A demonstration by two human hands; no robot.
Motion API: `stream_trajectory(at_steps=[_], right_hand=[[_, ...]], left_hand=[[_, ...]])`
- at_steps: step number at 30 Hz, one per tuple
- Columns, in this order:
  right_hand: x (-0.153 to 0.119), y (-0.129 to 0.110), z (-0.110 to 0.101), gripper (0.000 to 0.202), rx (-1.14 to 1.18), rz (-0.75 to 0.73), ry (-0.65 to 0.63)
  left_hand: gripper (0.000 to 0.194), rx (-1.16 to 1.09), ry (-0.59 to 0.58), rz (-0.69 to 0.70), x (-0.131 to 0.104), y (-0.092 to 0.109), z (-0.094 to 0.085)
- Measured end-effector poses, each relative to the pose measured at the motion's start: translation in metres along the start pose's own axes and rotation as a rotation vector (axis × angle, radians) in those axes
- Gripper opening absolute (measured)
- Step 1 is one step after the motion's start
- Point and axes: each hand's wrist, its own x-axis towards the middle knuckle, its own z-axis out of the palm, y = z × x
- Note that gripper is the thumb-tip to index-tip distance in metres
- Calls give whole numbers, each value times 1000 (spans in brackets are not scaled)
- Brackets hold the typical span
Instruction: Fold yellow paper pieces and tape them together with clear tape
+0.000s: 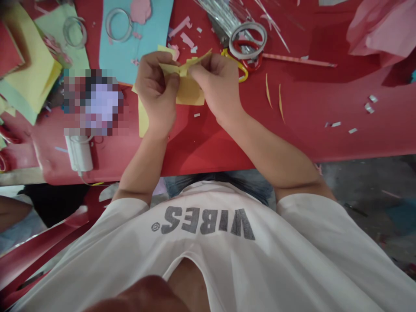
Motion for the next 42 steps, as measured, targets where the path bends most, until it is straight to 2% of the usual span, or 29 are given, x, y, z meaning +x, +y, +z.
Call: stream_trajectory(at_steps=[2,4,7,14,19,24,27,31,38,42], right_hand=[[-4,-6,2,21,-28,-95,15],[-6,-10,2,19,-70,-122,0],[-8,-9,2,18,-137,-142,-12],[-4,4,1,21,-182,-118,-13],[-3,9,1,27,-211,-101,-26],[-3,8,1,28,-205,-105,-31],[-3,6,1,26,-207,-105,-20],[-3,5,0,27,-220,-104,-20],[-4,2,1,25,-229,-117,-19],[-2,4,-1,25,-256,-118,-56]], left_hand=[[23,-25,32,-83,0,-1,0],[23,-23,42,-132,1,-3,0],[30,-12,48,-106,0,-6,1],[24,54,82,-140,-1,0,7],[20,43,33,-164,-2,6,6],[19,-3,8,-164,-2,2,5],[29,-28,-10,-124,-2,1,5],[22,-30,10,-208,-2,7,6],[14,5,19,-213,-2,12,8],[23,14,45,-253,-2,19,11]])
